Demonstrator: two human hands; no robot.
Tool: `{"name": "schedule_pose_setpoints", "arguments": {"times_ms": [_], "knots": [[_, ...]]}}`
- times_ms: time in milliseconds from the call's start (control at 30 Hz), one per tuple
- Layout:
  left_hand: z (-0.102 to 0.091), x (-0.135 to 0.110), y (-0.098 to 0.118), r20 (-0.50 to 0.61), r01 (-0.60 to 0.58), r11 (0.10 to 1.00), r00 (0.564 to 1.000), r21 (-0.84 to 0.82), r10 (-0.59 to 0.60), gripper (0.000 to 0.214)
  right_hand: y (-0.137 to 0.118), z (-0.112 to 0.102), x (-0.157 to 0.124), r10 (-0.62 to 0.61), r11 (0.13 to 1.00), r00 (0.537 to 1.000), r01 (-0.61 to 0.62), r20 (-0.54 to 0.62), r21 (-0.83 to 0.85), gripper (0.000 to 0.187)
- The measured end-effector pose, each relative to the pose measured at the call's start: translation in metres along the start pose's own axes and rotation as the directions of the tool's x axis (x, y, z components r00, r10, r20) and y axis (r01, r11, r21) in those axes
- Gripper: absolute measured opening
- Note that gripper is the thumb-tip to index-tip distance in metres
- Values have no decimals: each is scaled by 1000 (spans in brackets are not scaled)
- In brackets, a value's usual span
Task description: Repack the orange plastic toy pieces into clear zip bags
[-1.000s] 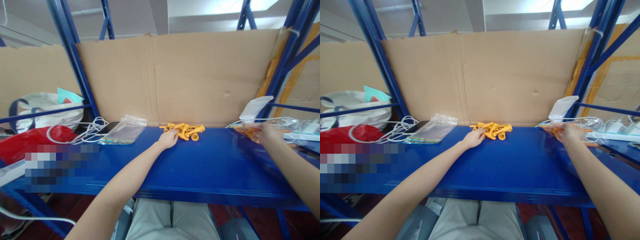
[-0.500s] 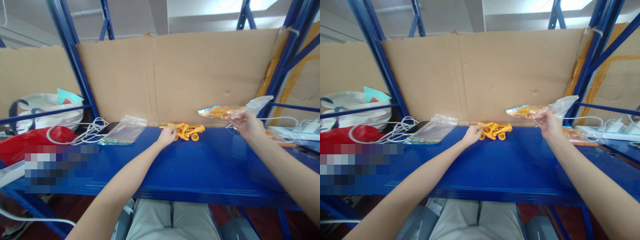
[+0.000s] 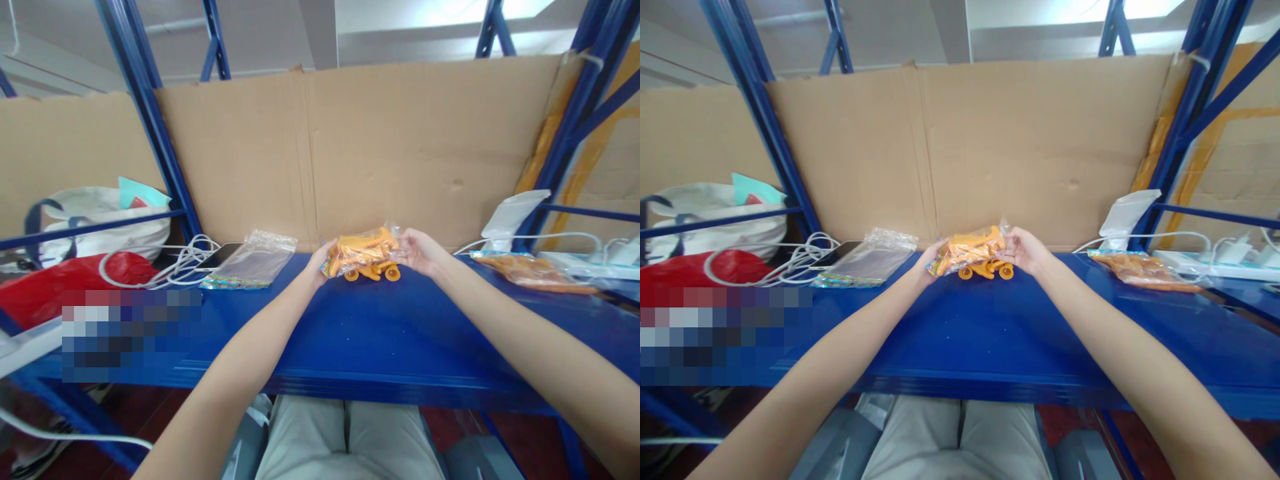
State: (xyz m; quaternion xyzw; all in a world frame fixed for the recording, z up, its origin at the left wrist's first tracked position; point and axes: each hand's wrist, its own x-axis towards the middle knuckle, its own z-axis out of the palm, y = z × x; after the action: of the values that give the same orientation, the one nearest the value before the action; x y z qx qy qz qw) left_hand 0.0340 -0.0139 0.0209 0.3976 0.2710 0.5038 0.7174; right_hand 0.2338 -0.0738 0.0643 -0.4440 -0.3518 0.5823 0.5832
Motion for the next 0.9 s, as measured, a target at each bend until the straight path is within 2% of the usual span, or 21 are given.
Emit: {"name": "schedule_pose_setpoints", "arguments": {"times_ms": [100, 200, 267, 367, 433, 500, 600, 767, 900], "knots": [[-1, 6, 1, -198, -60, 998, 979, -37, 52, 27, 5, 7, 9, -24, 996, 1000, 25, -12, 89, 18], [6, 4, -1, -334, -205, 972, 929, -112, 158, 23, 14, 14, 13, -119, 965, 993, 113, 9, 235, 32], [15, -1, -4, -348, -287, 945, 912, -159, 218, 22, 22, 21, 12, -139, 961, 987, 116, 76, 250, 37], [27, -10, -10, -303, -308, 934, 921, -181, 244, 24, 36, 33, 9, -32, 995, 981, 13, 189, 102, 25], [30, -13, -13, -256, -264, 955, 940, -133, 224, 28, 45, 38, 9, 60, 998, 978, -55, 198, -32, 13], [29, -13, -14, -212, -174, 984, 964, -46, 160, 29, 49, 39, 11, 94, 991, 985, -78, 147, -111, 13], [19, -12, -8, -198, -33, 997, 979, 63, 45, 16, 48, 33, 18, 51, 992, 997, -44, 53, -120, 21], [1, -10, 5, -222, 110, 974, 973, 198, -65, 45, 39, 23, 21, -44, 990, 999, 42, -13, -131, 23], [-4, -10, 5, -246, 194, 924, 963, 329, -114, 40, 35, 22, 20, -94, 981, 995, 86, -41, -173, 20]]}}
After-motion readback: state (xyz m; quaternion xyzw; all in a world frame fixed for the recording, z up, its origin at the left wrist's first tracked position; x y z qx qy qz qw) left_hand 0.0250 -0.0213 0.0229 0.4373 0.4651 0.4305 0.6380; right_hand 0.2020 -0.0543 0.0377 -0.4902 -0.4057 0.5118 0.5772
